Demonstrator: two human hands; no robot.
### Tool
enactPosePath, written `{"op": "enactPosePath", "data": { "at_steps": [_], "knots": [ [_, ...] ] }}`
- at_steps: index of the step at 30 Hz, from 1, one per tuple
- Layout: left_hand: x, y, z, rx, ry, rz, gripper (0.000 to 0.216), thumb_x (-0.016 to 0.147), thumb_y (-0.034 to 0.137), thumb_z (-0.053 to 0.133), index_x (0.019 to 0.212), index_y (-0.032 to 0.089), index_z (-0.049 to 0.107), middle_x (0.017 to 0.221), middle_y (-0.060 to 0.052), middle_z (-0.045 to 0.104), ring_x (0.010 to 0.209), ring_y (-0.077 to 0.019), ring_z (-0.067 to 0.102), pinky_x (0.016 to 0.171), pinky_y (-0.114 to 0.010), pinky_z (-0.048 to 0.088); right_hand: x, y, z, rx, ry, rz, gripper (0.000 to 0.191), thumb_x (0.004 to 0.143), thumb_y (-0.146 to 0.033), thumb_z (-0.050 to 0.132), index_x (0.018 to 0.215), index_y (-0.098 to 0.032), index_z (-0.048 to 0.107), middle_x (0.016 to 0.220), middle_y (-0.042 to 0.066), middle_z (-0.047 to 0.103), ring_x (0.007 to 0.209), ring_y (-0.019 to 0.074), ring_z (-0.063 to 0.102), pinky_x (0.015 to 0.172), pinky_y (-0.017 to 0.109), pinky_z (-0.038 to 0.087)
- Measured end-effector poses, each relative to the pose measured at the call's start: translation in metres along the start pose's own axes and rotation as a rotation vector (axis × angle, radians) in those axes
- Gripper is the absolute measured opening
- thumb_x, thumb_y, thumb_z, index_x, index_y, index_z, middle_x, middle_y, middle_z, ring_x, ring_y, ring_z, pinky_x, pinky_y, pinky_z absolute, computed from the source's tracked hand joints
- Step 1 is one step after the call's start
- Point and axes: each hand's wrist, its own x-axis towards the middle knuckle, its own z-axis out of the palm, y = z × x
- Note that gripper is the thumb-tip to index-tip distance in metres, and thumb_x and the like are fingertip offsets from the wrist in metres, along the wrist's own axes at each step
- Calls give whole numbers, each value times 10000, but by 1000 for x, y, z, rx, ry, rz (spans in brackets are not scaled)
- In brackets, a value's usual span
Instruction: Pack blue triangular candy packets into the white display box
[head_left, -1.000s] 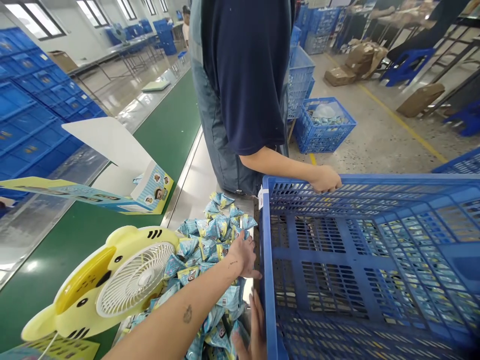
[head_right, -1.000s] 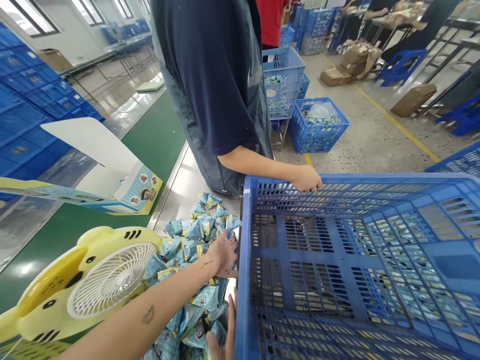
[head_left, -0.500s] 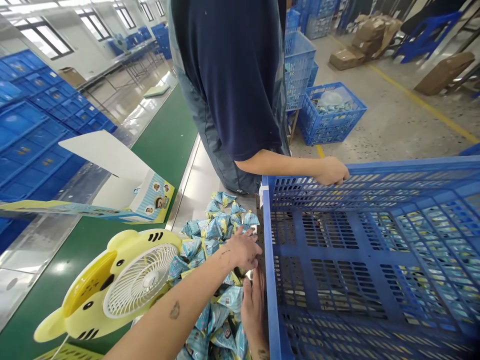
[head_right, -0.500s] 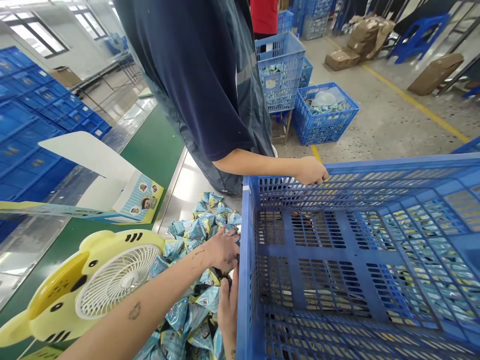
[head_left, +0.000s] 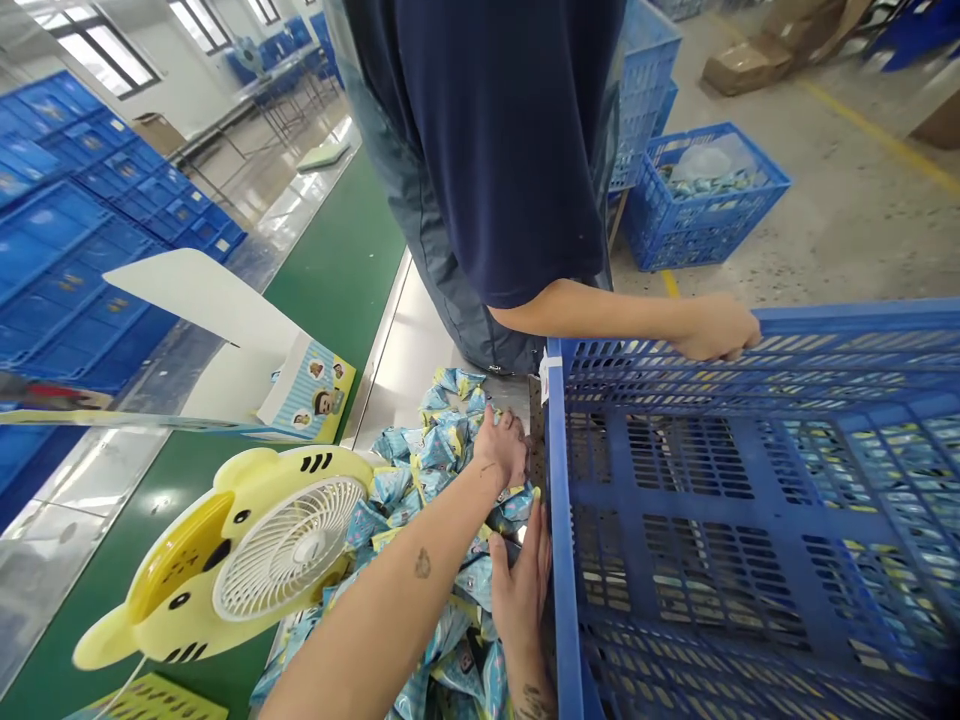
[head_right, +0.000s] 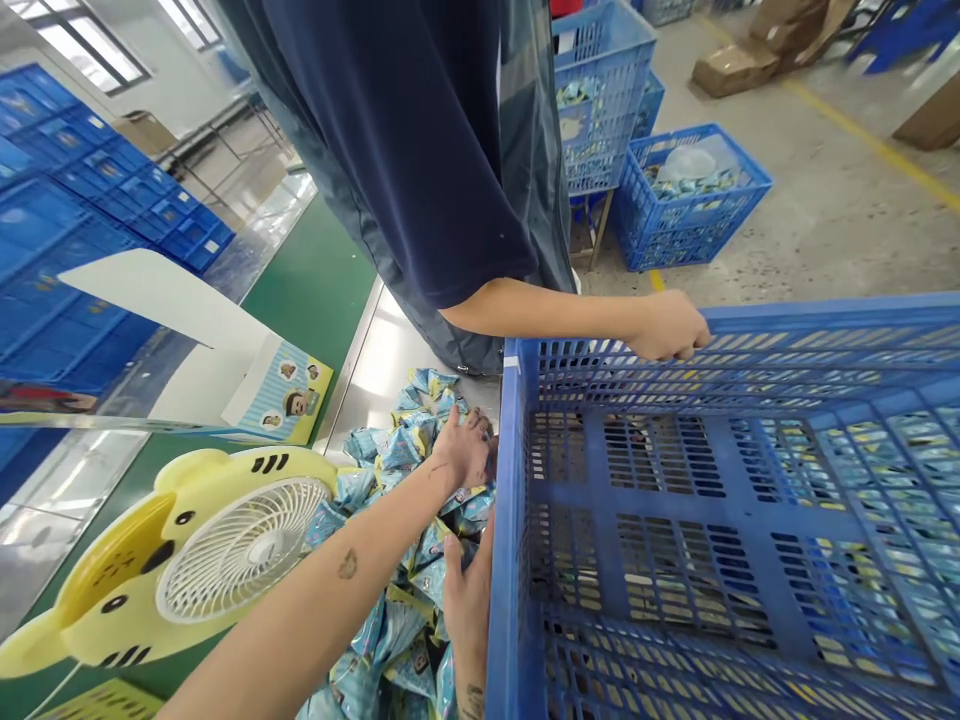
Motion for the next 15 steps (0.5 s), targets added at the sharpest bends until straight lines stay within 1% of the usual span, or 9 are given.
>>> {"op": "enactPosePath", "data": {
  "at_steps": [3,5,8,11,13,15],
  "knots": [
    [-6,-6,2,-14,-11,-91,656,869,378,656,1477,148,572,1679,-213,434,1621,-429,229,1299,-753,126,3,-5,6,-24,-56,-38,786,1029,-601,470,1677,-199,277,1742,162,323,1601,372,305,1308,674,248],
    [-7,-11,5,-32,-6,-151,695,880,353,650,1534,162,511,1717,-204,377,1641,-419,185,1313,-740,88,4,-6,9,-44,-85,-65,775,1033,-592,474,1675,-204,281,1736,150,341,1607,353,301,1314,660,253],
    [-6,-22,13,-63,14,-211,715,933,456,581,1579,176,454,1751,-209,299,1651,-426,157,1314,-747,105,5,-4,10,-89,-106,-93,770,1034,-600,470,1674,-212,288,1729,140,362,1617,354,279,1310,662,268],
    [-5,-28,17,-109,29,-259,815,926,597,553,1596,151,425,1760,-244,239,1655,-447,125,1301,-771,110,4,0,9,-133,-127,-125,779,1029,-608,482,1680,-233,275,1732,129,359,1603,371,299,1303,684,264],
    [-7,-27,15,-123,49,-252,840,930,628,525,1594,125,416,1763,-256,219,1660,-443,109,1296,-781,89,2,3,9,-147,-123,-134,786,1026,-607,490,1685,-245,258,1732,129,360,1593,375,316,1293,683,285],
    [-11,-20,12,-120,95,-214,812,947,632,482,1562,102,460,1753,-255,258,1658,-432,126,1300,-776,75,0,4,9,-158,-106,-142,775,1029,-602,484,1683,-251,263,1726,134,372,1585,375,334,1284,678,304]
  ]
}}
